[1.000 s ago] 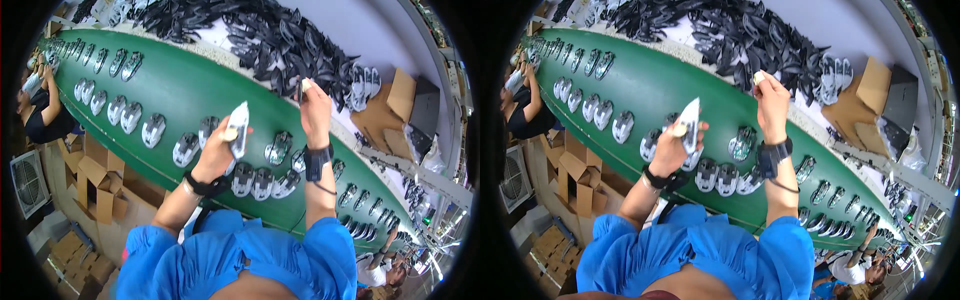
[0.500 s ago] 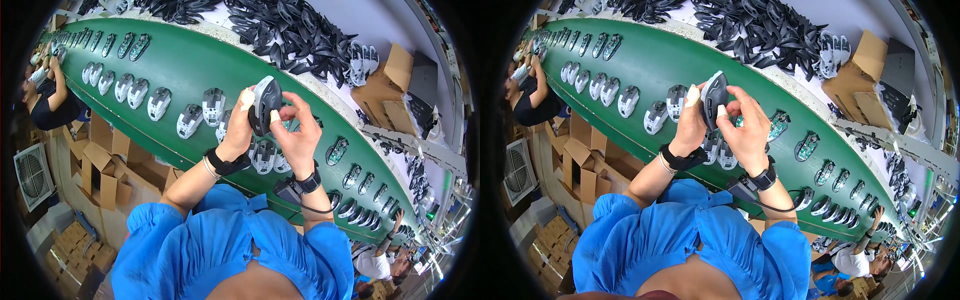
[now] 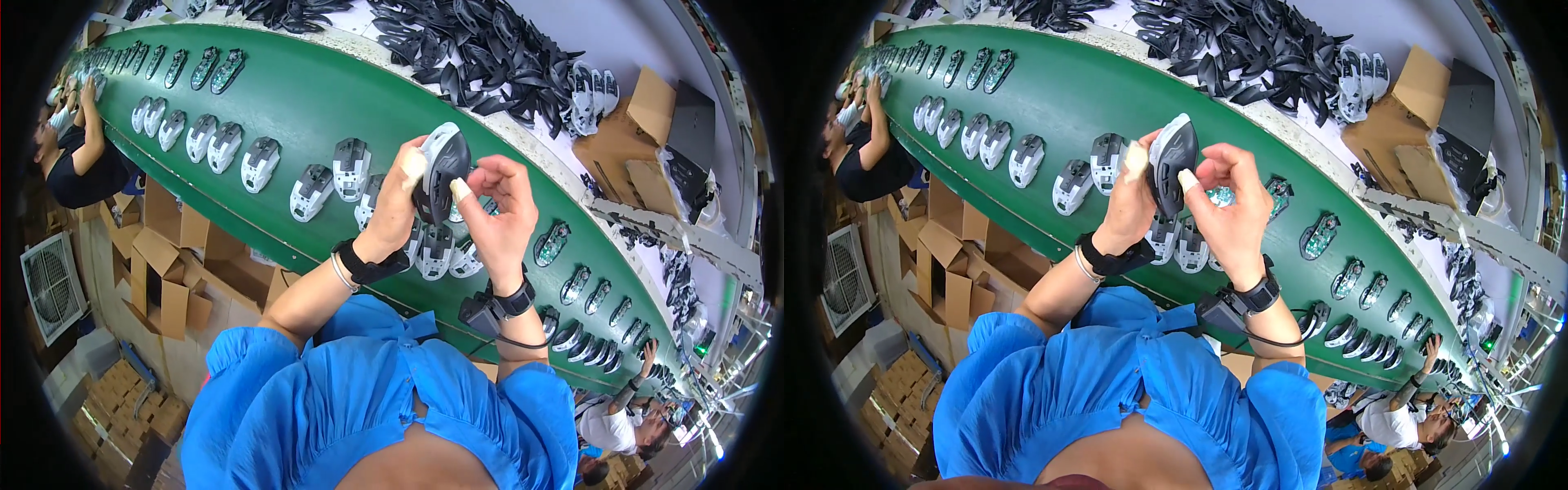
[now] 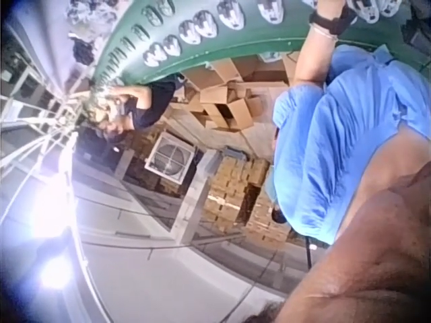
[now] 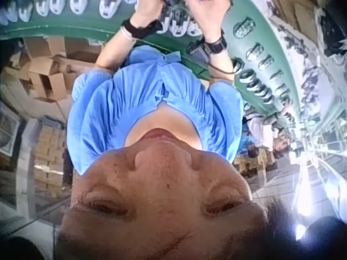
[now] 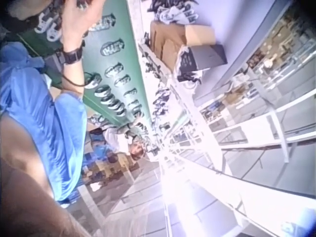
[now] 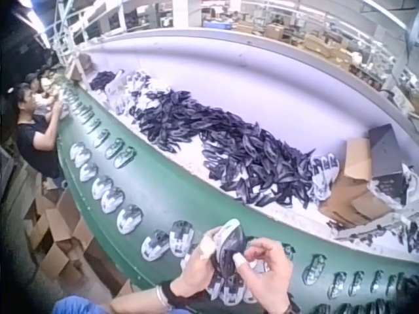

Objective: Assembling various components of computer mice on a production line.

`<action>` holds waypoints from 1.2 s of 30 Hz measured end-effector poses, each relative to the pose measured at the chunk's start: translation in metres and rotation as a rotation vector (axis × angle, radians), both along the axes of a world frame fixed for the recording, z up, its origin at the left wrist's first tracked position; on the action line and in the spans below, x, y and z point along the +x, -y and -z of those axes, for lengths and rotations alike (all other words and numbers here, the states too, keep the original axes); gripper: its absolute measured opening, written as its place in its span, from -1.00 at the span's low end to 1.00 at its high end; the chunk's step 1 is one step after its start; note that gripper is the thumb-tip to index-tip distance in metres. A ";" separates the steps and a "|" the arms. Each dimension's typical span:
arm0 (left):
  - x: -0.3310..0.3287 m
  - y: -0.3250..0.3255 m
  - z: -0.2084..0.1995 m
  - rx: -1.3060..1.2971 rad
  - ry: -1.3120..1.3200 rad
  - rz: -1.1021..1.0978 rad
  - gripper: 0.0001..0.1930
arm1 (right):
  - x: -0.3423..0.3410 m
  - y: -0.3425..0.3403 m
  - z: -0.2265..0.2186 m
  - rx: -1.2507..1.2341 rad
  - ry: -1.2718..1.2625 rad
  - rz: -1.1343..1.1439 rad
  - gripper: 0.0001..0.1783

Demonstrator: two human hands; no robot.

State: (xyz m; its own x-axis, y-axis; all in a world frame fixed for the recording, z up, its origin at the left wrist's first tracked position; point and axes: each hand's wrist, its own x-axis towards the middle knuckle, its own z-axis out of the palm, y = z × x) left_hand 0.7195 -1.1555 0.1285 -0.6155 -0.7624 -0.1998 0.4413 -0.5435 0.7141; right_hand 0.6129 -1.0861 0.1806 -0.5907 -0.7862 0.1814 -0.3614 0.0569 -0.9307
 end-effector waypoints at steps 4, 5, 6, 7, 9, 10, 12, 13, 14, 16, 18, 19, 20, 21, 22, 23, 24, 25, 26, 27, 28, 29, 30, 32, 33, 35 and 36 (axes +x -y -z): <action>0.005 0.001 0.005 0.055 0.020 0.100 -0.52 | 0.002 -0.006 -0.002 0.131 0.011 -0.138 -0.50; 0.007 0.001 0.006 0.057 0.020 0.103 -0.52 | -0.001 -0.008 -0.009 0.180 0.066 -0.202 -0.47; 0.008 0.000 0.006 0.035 0.039 0.114 -0.50 | -0.004 -0.011 -0.016 0.232 0.120 -0.267 -0.44; 0.009 -0.001 0.005 0.013 0.059 0.124 -0.48 | -0.008 -0.013 -0.021 0.201 0.255 -0.235 -0.40; 0.009 0.000 0.005 -0.122 0.093 0.138 -0.44 | -0.025 -0.013 -0.017 0.157 0.435 -0.251 -0.30; 0.009 -0.001 0.004 -0.262 0.128 0.150 -0.39 | -0.031 -0.008 -0.016 0.128 0.521 -0.266 -0.25; 0.014 -0.003 -0.002 -0.251 0.093 0.206 -0.35 | -0.037 -0.008 -0.006 0.172 0.613 -0.336 -0.26; 0.017 -0.003 -0.004 -0.293 0.149 0.236 -0.35 | -0.039 -0.009 -0.005 0.174 0.701 -0.376 -0.29; 0.019 -0.005 -0.005 -0.337 0.205 0.266 -0.35 | -0.040 -0.010 -0.004 0.175 0.791 -0.417 -0.33; 0.024 -0.011 0.000 -0.337 0.168 0.260 -0.36 | -0.037 -0.016 -0.001 0.171 0.811 -0.418 -0.40; 0.021 -0.012 0.013 -0.236 0.255 0.339 -0.38 | -0.039 -0.019 0.013 0.288 0.958 -0.288 -0.43; 0.015 -0.011 0.019 -0.138 0.251 0.374 -0.40 | -0.045 -0.022 0.022 0.363 1.035 -0.258 -0.48; 0.011 -0.011 0.031 -0.004 0.169 0.416 -0.41 | -0.048 -0.027 0.027 0.359 1.035 -0.251 -0.48; 0.010 -0.011 0.026 -0.012 0.163 0.472 -0.34 | -0.048 -0.034 0.033 0.333 1.069 -0.213 -0.49; 0.010 -0.011 0.021 -0.020 0.157 0.530 -0.28 | -0.049 -0.040 0.035 0.306 1.104 -0.172 -0.51; 0.011 -0.013 0.024 -0.190 0.218 0.547 -0.18 | -0.056 -0.043 0.035 0.308 1.123 -0.149 -0.53; 0.012 -0.016 0.023 -0.359 0.280 0.556 -0.08 | -0.060 -0.046 0.029 0.301 1.133 -0.154 -0.50; 0.013 -0.018 0.022 -0.439 0.382 0.616 0.03 | -0.056 -0.049 0.021 0.333 0.977 -0.220 -0.45; 0.015 -0.021 0.019 -0.471 0.509 0.705 -0.10 | -0.052 -0.055 0.016 0.364 0.821 -0.283 -0.39; 0.017 -0.028 0.018 -0.562 0.545 0.738 -0.17 | -0.050 -0.063 0.016 0.484 0.571 -0.391 -0.32; 0.019 -0.037 0.016 -0.653 0.582 0.770 -0.25 | -0.046 -0.074 0.020 0.478 0.013 -0.496 -0.35; 0.024 -0.047 0.016 -0.694 0.582 0.763 -0.36 | -0.037 -0.086 0.019 0.510 0.012 -0.478 -0.37; 0.029 -0.057 0.011 -0.727 0.626 0.808 -0.38 | -0.026 -0.099 0.017 0.539 0.007 -0.469 -0.40; 0.038 -0.086 0.029 -0.662 0.588 0.934 -0.38 | -0.013 -0.138 0.032 0.538 0.089 -0.406 -0.40; 0.042 -0.103 0.042 -0.665 0.574 1.009 -0.36 | -0.003 -0.159 0.037 0.565 0.137 -0.337 -0.40; 0.047 -0.120 0.051 -0.687 0.542 1.134 -0.36 | 0.017 -0.192 0.044 0.589 0.157 -0.251 -0.40; 0.048 -0.126 0.049 -0.695 0.501 1.194 -0.37 | 0.026 -0.208 0.047 0.587 0.155 -0.217 -0.41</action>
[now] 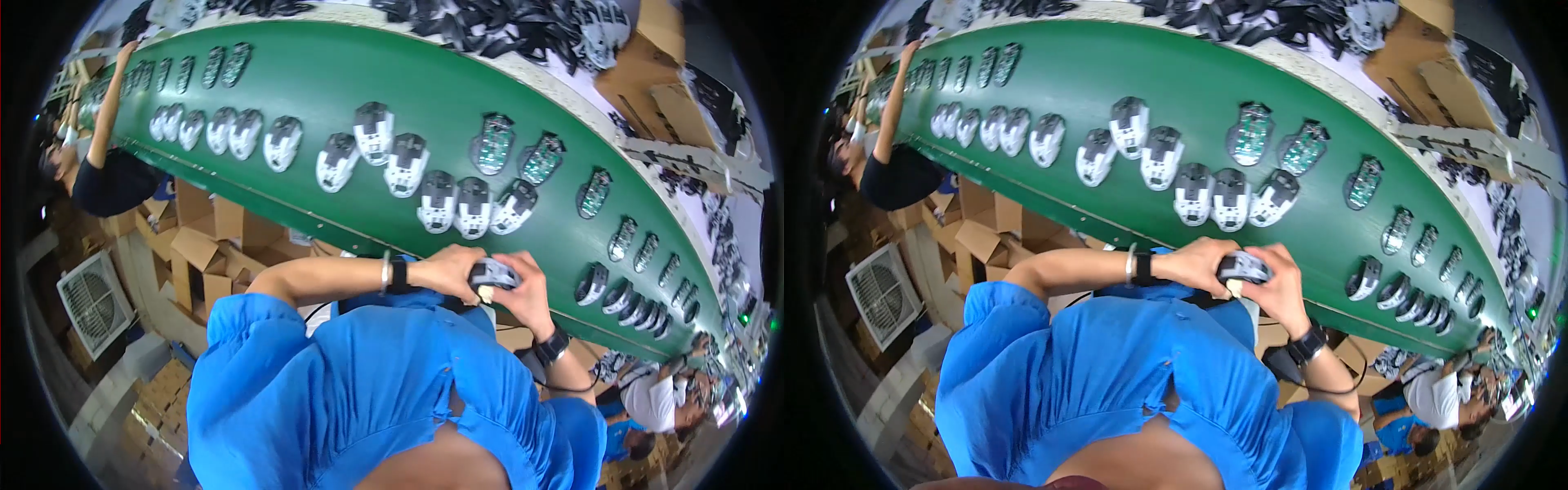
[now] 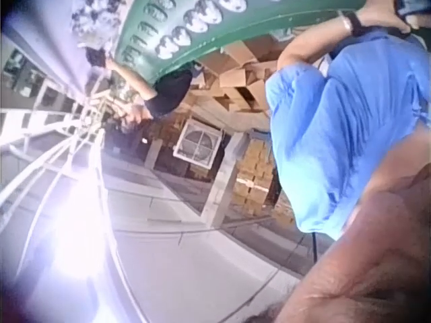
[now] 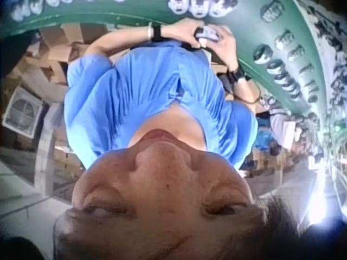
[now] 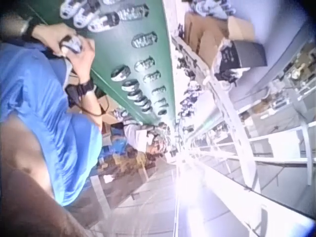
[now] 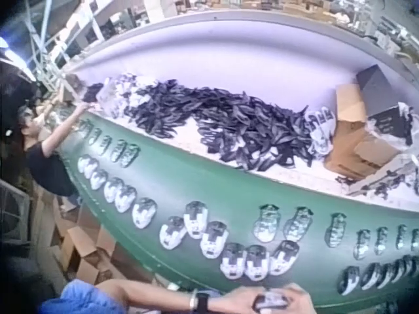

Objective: Assembling various components of computer mice on a production line.

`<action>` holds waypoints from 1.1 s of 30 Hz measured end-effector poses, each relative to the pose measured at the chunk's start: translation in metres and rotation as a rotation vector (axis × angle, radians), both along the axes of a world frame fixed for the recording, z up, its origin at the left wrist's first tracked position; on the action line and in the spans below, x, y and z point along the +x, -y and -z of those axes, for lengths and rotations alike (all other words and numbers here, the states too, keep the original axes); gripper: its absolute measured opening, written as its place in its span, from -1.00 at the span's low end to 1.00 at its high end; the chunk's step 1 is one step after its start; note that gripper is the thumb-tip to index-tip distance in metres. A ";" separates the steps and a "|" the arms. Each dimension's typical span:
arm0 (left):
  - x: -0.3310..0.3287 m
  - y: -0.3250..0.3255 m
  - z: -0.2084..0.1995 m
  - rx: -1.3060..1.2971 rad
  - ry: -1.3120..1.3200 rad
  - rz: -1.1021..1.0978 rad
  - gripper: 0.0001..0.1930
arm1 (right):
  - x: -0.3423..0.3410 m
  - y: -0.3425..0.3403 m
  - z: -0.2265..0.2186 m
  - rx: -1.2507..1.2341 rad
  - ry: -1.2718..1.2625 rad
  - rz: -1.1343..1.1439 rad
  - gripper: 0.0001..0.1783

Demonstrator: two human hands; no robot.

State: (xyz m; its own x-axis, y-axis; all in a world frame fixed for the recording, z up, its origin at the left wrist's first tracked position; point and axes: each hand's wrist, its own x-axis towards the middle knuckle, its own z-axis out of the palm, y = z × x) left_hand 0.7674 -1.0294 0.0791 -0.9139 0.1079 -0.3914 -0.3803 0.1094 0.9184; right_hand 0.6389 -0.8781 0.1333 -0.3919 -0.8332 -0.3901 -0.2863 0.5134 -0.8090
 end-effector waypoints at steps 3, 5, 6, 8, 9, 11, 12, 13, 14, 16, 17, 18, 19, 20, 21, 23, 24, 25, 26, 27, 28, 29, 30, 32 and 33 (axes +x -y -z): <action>-0.015 0.003 0.003 0.040 0.003 0.252 -0.22 | 0.014 -0.025 0.006 0.020 0.051 0.216 -0.49; -0.022 0.006 0.011 -0.049 -0.235 0.103 -0.08 | 0.007 -0.044 0.026 -0.086 0.023 0.449 -0.52; -0.018 0.009 0.020 -0.109 -0.453 -0.063 -0.02 | 0.005 -0.050 0.038 -0.223 0.037 0.686 -0.52; -0.020 0.042 0.000 -0.278 -0.411 -0.283 -0.05 | -0.007 -0.079 0.082 -0.248 -0.381 1.026 -0.50; -0.013 0.058 0.000 -0.552 -0.410 -0.398 -0.07 | -0.006 -0.091 0.093 -0.174 -0.516 1.082 -0.50; -0.003 0.094 0.010 -0.926 -0.365 -0.595 -0.13 | -0.004 -0.126 0.125 0.160 -0.748 1.066 -0.37; 0.003 0.109 0.024 -1.035 -0.302 -0.687 -0.17 | -0.002 -0.123 0.122 0.157 -0.750 1.078 -0.37; 0.009 0.122 0.032 -1.157 -0.194 -0.728 -0.21 | 0.003 -0.108 0.107 0.151 -0.924 0.950 -0.27; 0.014 0.131 0.040 -1.271 -0.083 -0.765 -0.25 | 0.010 -0.092 0.090 0.148 -1.096 0.815 -0.18; 0.024 0.138 0.054 -1.280 -0.021 -0.749 -0.39 | 0.019 -0.040 0.066 -0.021 -0.858 0.509 -0.02; 0.031 0.136 0.062 -1.270 -0.004 -0.646 -0.42 | 0.027 -0.018 0.069 -0.073 -0.844 0.352 -0.03; 0.034 0.133 0.067 -1.258 0.007 -0.546 -0.44 | 0.033 0.004 0.072 -0.123 -0.831 0.195 -0.03; 0.037 0.127 0.068 -1.256 -0.037 -0.548 -0.46 | 0.041 0.027 0.071 -0.090 -0.836 0.067 -0.06; 0.041 0.122 0.070 -1.241 -0.074 -0.533 -0.39 | 0.044 0.044 0.069 -0.051 -0.840 -0.060 -0.09; 0.048 0.117 0.064 -1.212 -0.085 -0.508 -0.35 | 0.042 0.051 0.074 -0.053 -0.839 -0.059 -0.09; 0.059 0.106 0.055 -1.174 -0.083 -0.491 -0.20 | 0.040 0.064 0.087 0.095 -0.917 -0.088 -0.14; 0.065 0.102 0.052 -1.174 -0.081 -0.483 -0.20 | 0.042 0.065 0.089 0.090 -0.915 -0.098 -0.14; 0.065 0.101 0.051 -1.190 -0.081 -0.489 -0.20 | 0.044 0.065 0.090 0.070 -0.911 -0.089 -0.14; 0.065 0.101 0.051 -1.205 -0.083 -0.496 -0.19 | 0.045 0.066 0.090 0.051 -0.908 -0.079 -0.14; 0.066 0.102 0.052 -1.202 -0.085 -0.502 -0.19 | 0.046 0.069 0.091 0.071 -0.913 -0.097 -0.13; 0.067 0.104 0.054 -1.217 -0.071 -0.510 -0.20 | 0.050 0.072 0.093 0.070 -0.921 -0.100 -0.13; 0.069 0.106 0.056 -1.233 -0.058 -0.519 -0.21 | 0.059 0.074 0.097 0.076 -0.924 -0.100 -0.12; 0.072 0.111 0.058 -1.225 -0.077 -0.524 -0.23 | 0.062 0.077 0.102 0.083 -0.934 -0.091 -0.12; 0.082 0.122 0.060 -1.193 -0.045 -0.506 -0.24 | 0.073 0.084 0.105 0.061 -0.907 -0.115 -0.15; 0.089 0.130 0.060 -1.195 -0.044 -0.491 -0.24 | 0.078 0.091 0.107 0.051 -0.895 -0.126 -0.15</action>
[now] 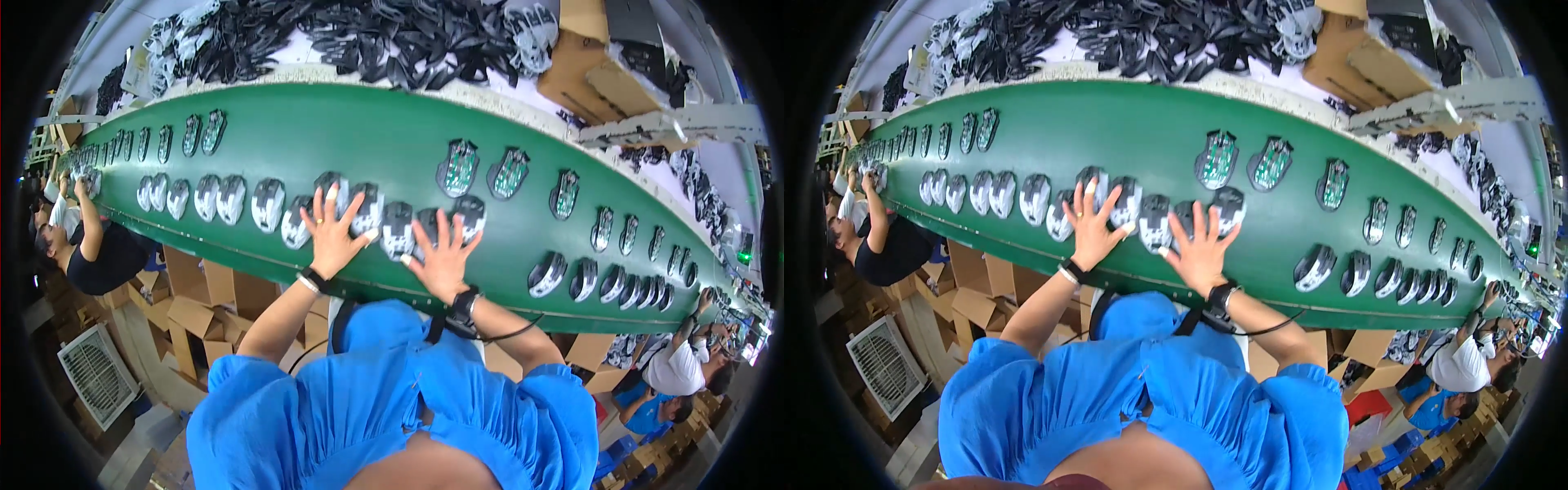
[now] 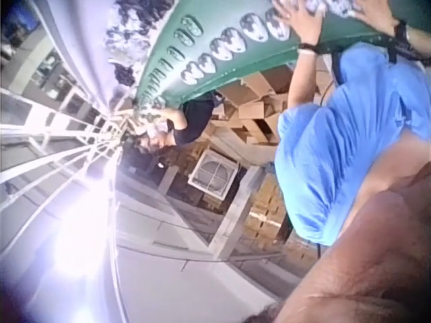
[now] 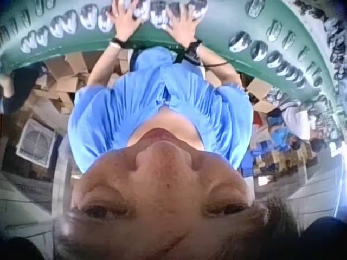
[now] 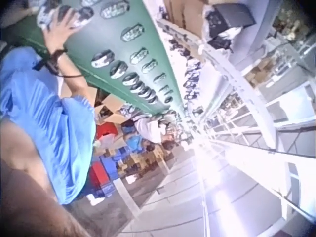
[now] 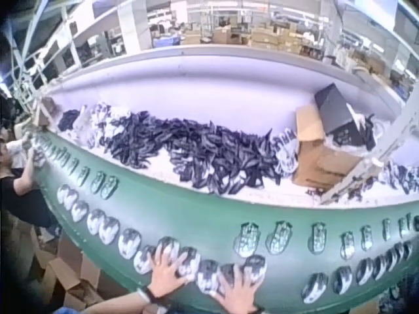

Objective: Assembling various components of computer mice on a production line.

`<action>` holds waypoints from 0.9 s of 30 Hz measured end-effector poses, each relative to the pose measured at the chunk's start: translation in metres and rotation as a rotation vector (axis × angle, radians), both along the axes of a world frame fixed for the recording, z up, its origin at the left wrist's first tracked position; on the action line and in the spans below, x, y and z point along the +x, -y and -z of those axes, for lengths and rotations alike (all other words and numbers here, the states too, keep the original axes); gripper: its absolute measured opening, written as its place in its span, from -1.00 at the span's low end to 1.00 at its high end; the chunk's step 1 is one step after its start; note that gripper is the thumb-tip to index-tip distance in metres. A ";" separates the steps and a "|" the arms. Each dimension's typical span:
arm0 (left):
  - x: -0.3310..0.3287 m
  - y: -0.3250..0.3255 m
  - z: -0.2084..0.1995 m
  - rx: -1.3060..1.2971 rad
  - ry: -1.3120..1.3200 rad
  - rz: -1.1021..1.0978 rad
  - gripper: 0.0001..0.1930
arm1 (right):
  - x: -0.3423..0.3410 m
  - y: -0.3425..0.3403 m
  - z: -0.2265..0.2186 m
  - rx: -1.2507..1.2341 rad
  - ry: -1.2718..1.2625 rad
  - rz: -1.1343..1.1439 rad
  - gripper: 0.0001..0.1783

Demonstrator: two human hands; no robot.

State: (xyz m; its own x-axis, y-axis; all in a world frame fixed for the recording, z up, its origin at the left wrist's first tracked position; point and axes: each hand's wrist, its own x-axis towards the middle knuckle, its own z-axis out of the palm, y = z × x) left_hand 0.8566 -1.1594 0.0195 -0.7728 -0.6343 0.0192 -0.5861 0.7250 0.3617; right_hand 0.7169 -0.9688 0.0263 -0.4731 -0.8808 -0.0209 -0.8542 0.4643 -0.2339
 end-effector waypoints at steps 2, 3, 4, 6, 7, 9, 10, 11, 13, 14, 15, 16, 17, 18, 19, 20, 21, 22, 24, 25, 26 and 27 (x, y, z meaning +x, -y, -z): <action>0.017 0.017 0.002 0.010 0.009 0.005 -0.23 | 0.009 0.021 0.004 0.006 0.026 -0.020 -0.15; 0.024 0.026 0.002 -0.003 0.023 -0.016 -0.21 | 0.016 0.034 0.005 0.019 0.040 -0.025 -0.14; 0.032 0.037 0.002 -0.012 0.036 -0.027 -0.20 | 0.022 0.048 0.006 0.023 0.059 -0.028 -0.12; 0.045 0.064 0.003 -0.032 0.049 -0.049 -0.19 | 0.035 0.080 0.007 0.005 0.093 -0.025 -0.10; 0.054 0.078 0.003 -0.045 0.050 -0.067 -0.18 | 0.042 0.096 0.008 -0.019 0.110 -0.036 -0.09; 0.071 0.107 0.009 -0.063 0.031 -0.079 -0.17 | 0.052 0.127 0.011 -0.045 0.155 -0.071 -0.07; 0.078 0.119 0.011 -0.066 0.027 -0.079 -0.18 | 0.056 0.140 0.012 -0.082 0.173 -0.096 -0.05; 0.085 0.130 0.012 -0.068 0.023 -0.079 -0.19 | 0.058 0.150 0.012 -0.097 0.200 -0.118 -0.04; 0.091 0.141 0.014 -0.058 0.034 -0.087 -0.20 | 0.055 0.162 -0.010 -0.142 0.304 -0.121 -0.08; 0.093 0.141 0.012 -0.049 0.043 -0.089 -0.20 | 0.048 0.167 -0.018 -0.141 0.305 -0.126 -0.08; 0.093 0.141 0.010 -0.039 0.049 -0.093 -0.19 | 0.032 0.169 -0.025 -0.169 0.301 -0.155 -0.13; 0.094 0.138 0.008 -0.054 0.016 -0.106 -0.18 | 0.014 0.171 -0.031 -0.193 0.301 -0.187 -0.17; 0.091 0.134 0.003 -0.046 0.018 -0.118 -0.18 | -0.016 0.183 -0.033 -0.306 0.207 -0.150 -0.30; 0.085 0.127 -0.006 -0.065 -0.108 -0.197 -0.16 | -0.056 0.203 -0.035 -0.367 0.338 -0.118 -0.39; 0.077 0.118 -0.016 -0.078 -0.232 -0.268 -0.15 | -0.088 0.219 -0.045 -0.445 0.317 -0.009 -0.46; 0.060 0.108 -0.025 -0.089 -0.302 -0.313 -0.16 | -0.120 0.235 -0.029 -0.587 0.201 0.068 -0.51; 0.047 0.094 -0.024 -0.069 -0.362 -0.357 -0.17 | -0.145 0.251 -0.026 -0.547 0.252 0.138 -0.57; 0.029 0.080 -0.024 -0.036 -0.379 -0.329 -0.19 | -0.168 0.265 -0.014 -0.523 0.154 0.162 -0.59; -0.013 0.049 -0.031 0.119 -0.377 -0.311 -0.14 | -0.193 0.280 0.003 -0.406 0.034 0.177 -0.67; -0.030 0.038 -0.028 0.138 -0.367 -0.259 -0.07 | -0.197 0.284 0.008 -0.316 0.013 0.168 -0.72; -0.048 0.026 -0.033 0.179 -0.270 -0.299 -0.06 | -0.200 0.285 0.010 -0.337 0.020 0.180 -0.79; -0.062 0.018 -0.029 0.193 -0.218 -0.323 -0.03 | -0.202 0.284 0.011 -0.264 0.037 0.200 -0.80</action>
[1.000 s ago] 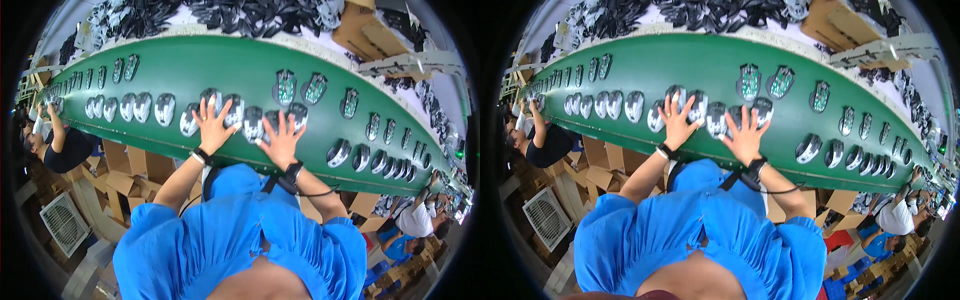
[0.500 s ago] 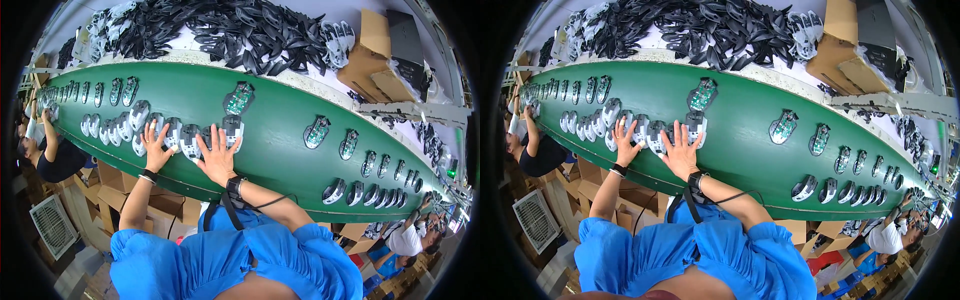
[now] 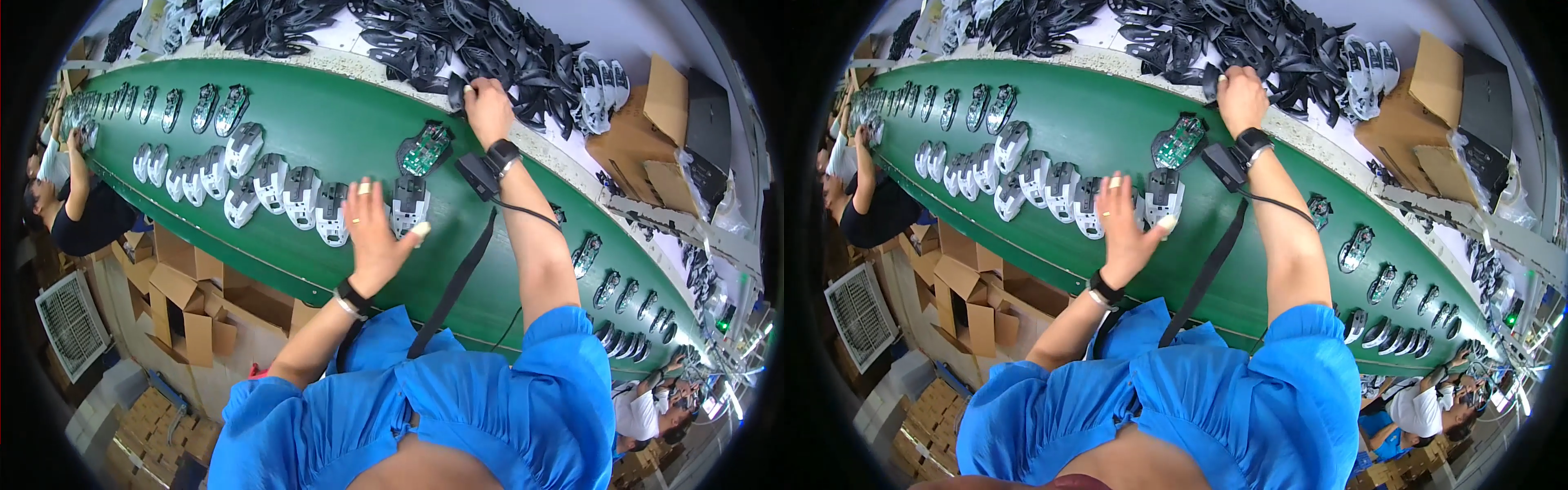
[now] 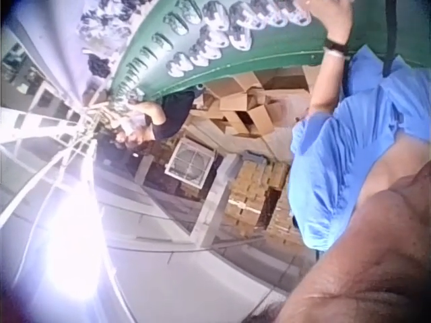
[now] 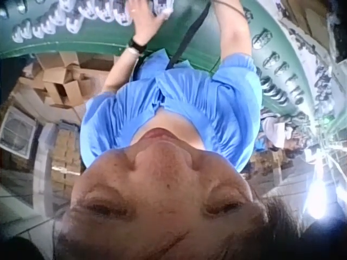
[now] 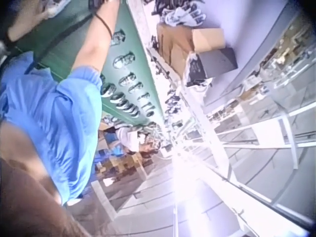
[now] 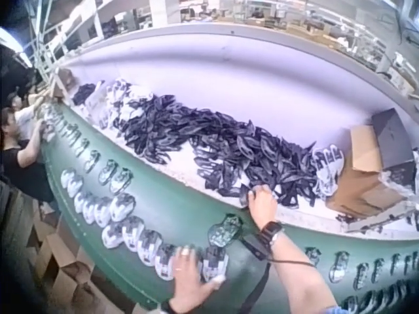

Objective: Assembling various components of computer mice on a production line.

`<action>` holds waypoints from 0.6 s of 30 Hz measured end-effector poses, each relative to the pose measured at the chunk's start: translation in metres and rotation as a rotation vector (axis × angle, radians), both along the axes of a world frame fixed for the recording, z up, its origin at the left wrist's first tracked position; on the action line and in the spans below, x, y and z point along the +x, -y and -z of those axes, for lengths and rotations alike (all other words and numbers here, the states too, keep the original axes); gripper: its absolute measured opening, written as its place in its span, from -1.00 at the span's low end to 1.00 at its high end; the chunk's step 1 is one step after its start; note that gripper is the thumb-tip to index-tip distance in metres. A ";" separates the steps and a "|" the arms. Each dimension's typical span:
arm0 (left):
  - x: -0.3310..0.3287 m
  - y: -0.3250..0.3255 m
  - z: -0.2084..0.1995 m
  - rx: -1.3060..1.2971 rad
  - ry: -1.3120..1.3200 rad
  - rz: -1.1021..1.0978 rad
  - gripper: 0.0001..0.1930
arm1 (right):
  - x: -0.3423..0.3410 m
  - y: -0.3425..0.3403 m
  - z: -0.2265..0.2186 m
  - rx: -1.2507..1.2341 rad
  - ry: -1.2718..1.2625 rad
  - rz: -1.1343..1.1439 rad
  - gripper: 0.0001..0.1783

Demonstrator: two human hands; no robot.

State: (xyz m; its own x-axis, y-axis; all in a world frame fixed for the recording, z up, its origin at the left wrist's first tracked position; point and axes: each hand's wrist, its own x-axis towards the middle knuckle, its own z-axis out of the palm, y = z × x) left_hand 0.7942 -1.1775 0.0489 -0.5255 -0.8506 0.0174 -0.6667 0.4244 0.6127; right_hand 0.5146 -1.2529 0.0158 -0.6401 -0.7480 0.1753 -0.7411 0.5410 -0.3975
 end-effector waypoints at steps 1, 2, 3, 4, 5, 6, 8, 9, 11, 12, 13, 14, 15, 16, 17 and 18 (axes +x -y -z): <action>-0.014 -0.005 0.002 0.004 0.024 -0.005 -0.06 | -0.007 -0.006 0.004 -0.008 -0.057 -0.003 -0.81; -0.023 -0.008 0.007 -0.045 0.029 0.004 -0.11 | -0.015 -0.013 0.011 -0.016 -0.116 -0.002 -0.82; -0.028 -0.008 0.016 -0.072 0.044 0.019 -0.14 | -0.021 -0.018 0.013 -0.121 -0.092 0.027 -0.83; -0.031 -0.009 0.022 -0.101 0.059 0.037 -0.18 | -0.027 -0.025 0.015 -0.284 -0.018 0.018 -0.84; -0.027 -0.014 0.026 -0.098 0.056 0.038 -0.18 | -0.034 -0.035 0.016 -0.303 -0.039 0.056 -0.83; -0.021 -0.015 0.024 -0.094 0.060 0.170 -0.20 | -0.035 -0.044 0.009 -0.322 -0.059 0.096 -0.82; -0.005 -0.020 0.022 -0.117 0.038 0.343 -0.21 | -0.036 -0.064 0.000 -0.327 -0.178 0.119 -0.84; -0.001 -0.021 0.019 -0.149 0.032 0.368 -0.20 | -0.035 -0.072 -0.007 -0.445 0.059 0.111 -0.86; 0.003 -0.022 0.018 -0.187 0.018 0.416 -0.18 | -0.025 -0.094 -0.020 -0.659 0.711 0.202 -0.87; 0.002 -0.021 0.023 -0.178 -0.002 0.489 -0.16 | -0.016 -0.108 -0.034 -0.695 1.043 0.256 -0.87; 0.000 -0.020 0.022 -0.169 -0.016 0.551 -0.14 | -0.006 -0.120 -0.042 -0.761 1.224 0.238 -0.87; -0.002 -0.021 0.020 -0.174 -0.018 0.553 -0.14 | 0.005 -0.132 -0.050 -0.824 1.407 0.216 -0.88; -0.005 -0.021 0.008 0.099 -0.164 0.387 -0.14 | 0.020 -0.142 -0.063 -0.845 1.468 0.204 -0.88; -0.006 -0.023 -0.003 0.377 -0.302 0.215 -0.14 | 0.035 -0.153 -0.076 -0.864 1.530 0.198 -0.89; -0.007 -0.018 -0.008 0.422 -0.257 0.139 -0.14 | 0.045 -0.166 -0.089 -0.858 1.563 0.145 -0.88; 0.000 -0.015 0.023 0.577 -0.494 0.060 -0.27 | 0.056 -0.178 -0.100 -0.839 1.587 0.104 -0.90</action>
